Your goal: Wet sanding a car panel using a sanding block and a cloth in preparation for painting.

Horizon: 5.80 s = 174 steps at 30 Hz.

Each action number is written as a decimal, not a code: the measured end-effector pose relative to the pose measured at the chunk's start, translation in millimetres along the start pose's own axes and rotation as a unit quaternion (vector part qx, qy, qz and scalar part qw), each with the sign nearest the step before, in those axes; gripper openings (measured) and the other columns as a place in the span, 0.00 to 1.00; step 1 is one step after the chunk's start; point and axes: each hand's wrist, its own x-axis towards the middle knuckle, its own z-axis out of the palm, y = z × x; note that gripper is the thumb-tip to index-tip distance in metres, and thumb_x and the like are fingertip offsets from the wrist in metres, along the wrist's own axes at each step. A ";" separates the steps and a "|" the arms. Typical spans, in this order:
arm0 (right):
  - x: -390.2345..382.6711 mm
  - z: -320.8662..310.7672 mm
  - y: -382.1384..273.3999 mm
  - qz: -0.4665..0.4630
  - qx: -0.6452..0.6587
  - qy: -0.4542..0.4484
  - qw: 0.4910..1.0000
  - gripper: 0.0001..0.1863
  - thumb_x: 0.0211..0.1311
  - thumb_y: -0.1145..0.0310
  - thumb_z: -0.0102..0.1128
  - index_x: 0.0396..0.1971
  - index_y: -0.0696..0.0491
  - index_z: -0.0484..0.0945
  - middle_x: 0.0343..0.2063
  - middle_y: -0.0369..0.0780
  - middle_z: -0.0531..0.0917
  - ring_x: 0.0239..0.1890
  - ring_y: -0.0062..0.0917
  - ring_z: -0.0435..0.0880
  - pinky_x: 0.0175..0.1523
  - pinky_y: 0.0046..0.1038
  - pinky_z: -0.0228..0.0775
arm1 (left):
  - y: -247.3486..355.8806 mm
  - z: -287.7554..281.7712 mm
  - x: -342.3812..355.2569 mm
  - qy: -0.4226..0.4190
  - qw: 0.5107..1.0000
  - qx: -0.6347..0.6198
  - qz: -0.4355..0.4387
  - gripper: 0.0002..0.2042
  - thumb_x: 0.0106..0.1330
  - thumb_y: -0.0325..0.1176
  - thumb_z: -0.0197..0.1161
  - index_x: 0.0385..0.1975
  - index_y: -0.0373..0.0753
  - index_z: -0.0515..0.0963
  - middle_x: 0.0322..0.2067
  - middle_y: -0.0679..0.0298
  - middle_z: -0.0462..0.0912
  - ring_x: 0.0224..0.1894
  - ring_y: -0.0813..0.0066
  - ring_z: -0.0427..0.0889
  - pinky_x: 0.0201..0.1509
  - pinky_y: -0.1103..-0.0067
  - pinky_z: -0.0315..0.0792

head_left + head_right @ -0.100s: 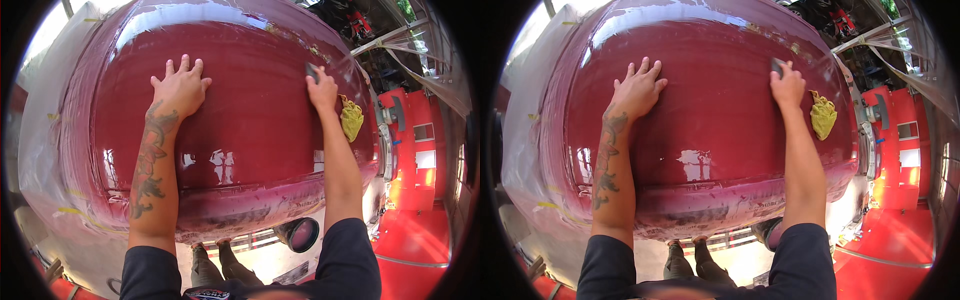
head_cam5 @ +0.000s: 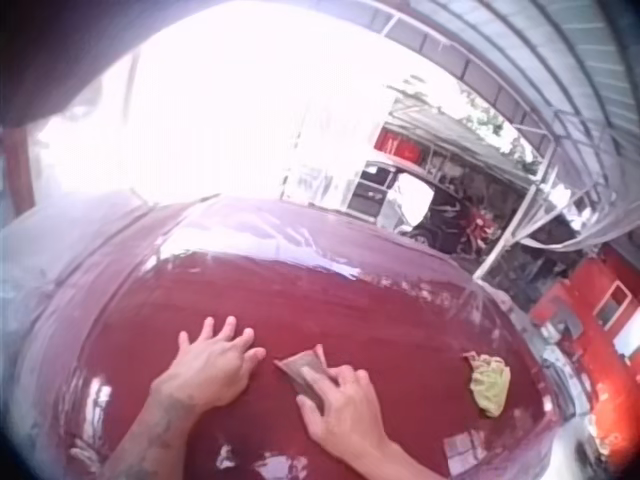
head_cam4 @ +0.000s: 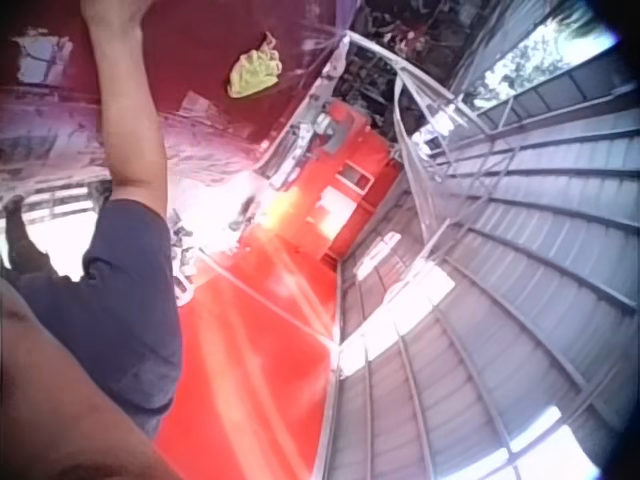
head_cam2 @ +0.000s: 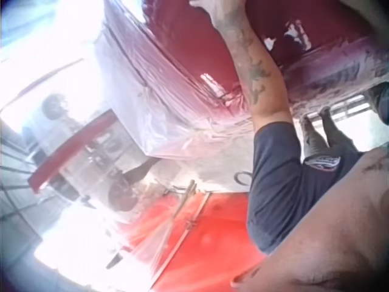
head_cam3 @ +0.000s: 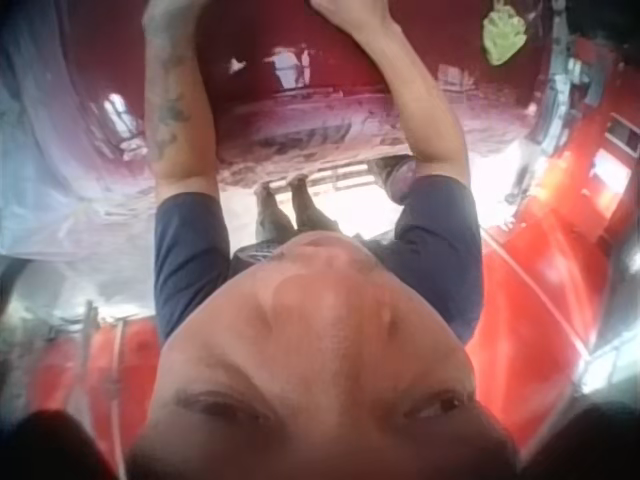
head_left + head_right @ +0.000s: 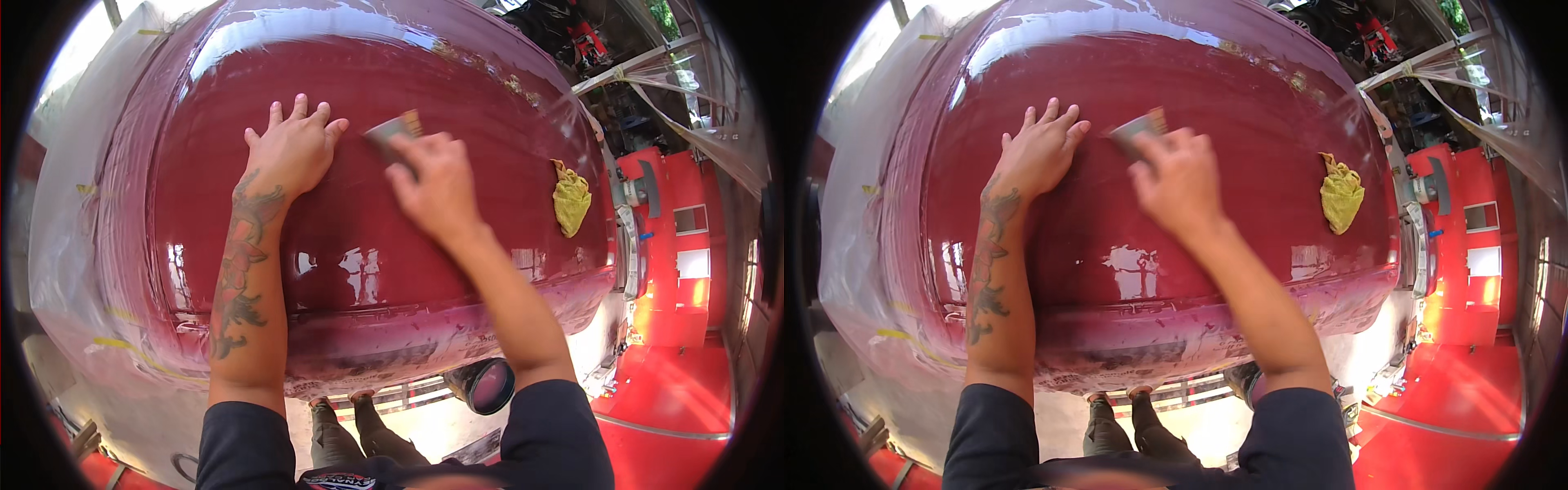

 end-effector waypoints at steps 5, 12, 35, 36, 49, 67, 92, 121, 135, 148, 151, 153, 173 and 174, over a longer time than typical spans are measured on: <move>-2.6 -11.2 3.4 -0.038 0.027 -0.041 0.998 0.19 0.57 0.62 0.70 0.50 0.47 0.85 0.42 0.45 0.81 0.44 0.41 0.78 0.50 0.40 0.74 | 1.5 -9.6 -15.7 -0.066 0.995 -0.059 -0.037 0.30 0.80 0.57 0.37 0.72 0.46 0.65 0.77 0.54 0.53 0.79 0.43 0.46 0.75 0.39 0.47; 22.2 -67.3 241.9 0.334 -0.279 -0.026 0.900 0.24 0.66 0.49 0.56 0.58 0.44 0.81 0.49 0.53 0.83 0.53 0.50 0.81 0.58 0.45 0.75 | 10.5 2.0 -16.9 -0.051 0.993 -0.106 -0.018 0.29 0.80 0.57 0.39 0.72 0.45 0.65 0.77 0.52 0.54 0.78 0.41 0.47 0.74 0.39 0.47; 69.3 -38.8 303.0 0.497 -0.339 -0.028 0.799 0.26 0.65 0.44 0.51 0.63 0.31 0.76 0.55 0.50 0.83 0.58 0.47 0.81 0.62 0.48 0.72 | 16.0 6.0 -23.4 -0.015 0.999 -0.047 0.007 0.25 0.77 0.43 0.51 0.70 0.41 0.65 0.75 0.47 0.57 0.77 0.36 0.50 0.72 0.36 0.52; 90.9 -30.7 287.9 0.465 -0.286 -0.050 0.836 0.26 0.65 0.43 0.51 0.62 0.31 0.77 0.56 0.50 0.82 0.58 0.47 0.82 0.62 0.48 0.73 | 16.5 6.0 -25.9 -0.021 0.999 -0.049 0.011 0.25 0.77 0.43 0.51 0.70 0.41 0.65 0.75 0.47 0.57 0.77 0.36 0.50 0.72 0.36 0.52; 183.2 70.2 139.3 0.189 -0.144 -0.091 0.967 0.24 0.63 0.48 0.54 0.57 0.39 0.82 0.55 0.49 0.82 0.56 0.45 0.82 0.61 0.48 0.75 | 9.8 -5.5 -24.2 -0.064 0.995 -0.044 -0.054 0.25 0.79 0.46 0.47 0.74 0.49 0.63 0.77 0.56 0.52 0.80 0.48 0.45 0.77 0.46 0.47; 173.1 97.1 38.8 0.133 -0.185 -0.073 0.971 0.21 0.69 0.56 0.48 0.57 0.41 0.81 0.56 0.48 0.81 0.63 0.43 0.76 0.65 0.45 0.70 | 8.5 -4.1 -23.1 -0.054 0.998 -0.031 -0.023 0.25 0.80 0.47 0.47 0.73 0.47 0.63 0.77 0.54 0.53 0.78 0.44 0.48 0.75 0.42 0.51; 3.5 -17.1 62.9 0.042 -0.162 -0.041 0.985 0.16 0.65 0.55 0.62 0.48 0.45 0.80 0.41 0.47 0.79 0.45 0.41 0.79 0.46 0.44 0.73 | 5.3 4.3 -14.8 -0.066 0.997 -0.004 -0.043 0.26 0.78 0.38 0.43 0.75 0.50 0.59 0.78 0.55 0.51 0.79 0.44 0.47 0.74 0.39 0.50; -111.7 -142.5 59.0 -0.067 0.080 -0.257 0.961 0.24 0.55 0.76 0.67 0.54 0.47 0.82 0.60 0.44 0.75 0.57 0.42 0.74 0.64 0.40 0.66 | 11.8 17.2 -4.8 -0.019 0.998 0.058 0.035 0.25 0.72 0.36 0.45 0.66 0.33 0.66 0.71 0.39 0.60 0.69 0.24 0.62 0.62 0.29 0.61; -140.3 -168.1 81.6 -0.122 0.032 -0.284 0.951 0.25 0.52 0.76 0.70 0.53 0.45 0.82 0.62 0.45 0.76 0.58 0.45 0.75 0.62 0.42 0.71 | 14.4 7.7 -6.0 -0.050 0.998 0.015 0.018 0.23 0.72 0.36 0.44 0.64 0.32 0.70 0.74 0.41 0.56 0.72 0.25 0.57 0.65 0.28 0.56; -124.5 -142.1 41.0 -0.132 0.034 -0.267 0.954 0.25 0.52 0.74 0.71 0.53 0.44 0.84 0.61 0.45 0.76 0.55 0.41 0.76 0.59 0.41 0.69 | 5.3 16.4 0.3 -0.050 0.998 0.023 0.028 0.24 0.72 0.37 0.45 0.64 0.35 0.73 0.75 0.44 0.56 0.73 0.27 0.57 0.64 0.27 0.54; -136.8 -148.9 55.5 -0.082 0.028 -0.247 0.965 0.25 0.53 0.76 0.69 0.54 0.46 0.83 0.61 0.46 0.75 0.55 0.42 0.75 0.60 0.41 0.69 | 9.0 17.2 -1.0 -0.028 0.999 -0.013 0.024 0.24 0.72 0.39 0.46 0.64 0.36 0.73 0.74 0.44 0.57 0.73 0.27 0.55 0.66 0.27 0.51; -129.8 -131.6 28.9 -0.095 0.037 -0.230 0.968 0.25 0.54 0.76 0.68 0.55 0.46 0.83 0.62 0.46 0.75 0.55 0.43 0.73 0.60 0.41 0.67 | 11.3 17.2 -1.8 -0.005 0.999 -0.025 0.039 0.24 0.72 0.39 0.46 0.65 0.36 0.72 0.74 0.45 0.57 0.74 0.28 0.54 0.66 0.27 0.50; -76.7 -43.5 12.3 0.077 -0.095 -0.017 0.992 0.20 0.64 0.61 0.66 0.56 0.47 0.80 0.46 0.47 0.79 0.49 0.42 0.76 0.54 0.42 0.66 | -3.3 40.5 3.9 0.019 0.999 -0.028 0.032 0.21 0.72 0.37 0.47 0.57 0.32 0.76 0.70 0.41 0.63 0.71 0.27 0.59 0.65 0.30 0.54; -80.8 -35.8 -30.9 0.035 -0.046 -0.034 0.998 0.21 0.62 0.64 0.68 0.56 0.46 0.80 0.49 0.48 0.77 0.49 0.44 0.74 0.54 0.43 0.66 | -11.1 49.2 6.5 0.074 0.997 -0.001 0.036 0.20 0.73 0.39 0.48 0.54 0.31 0.78 0.66 0.39 0.70 0.68 0.30 0.67 0.65 0.36 0.62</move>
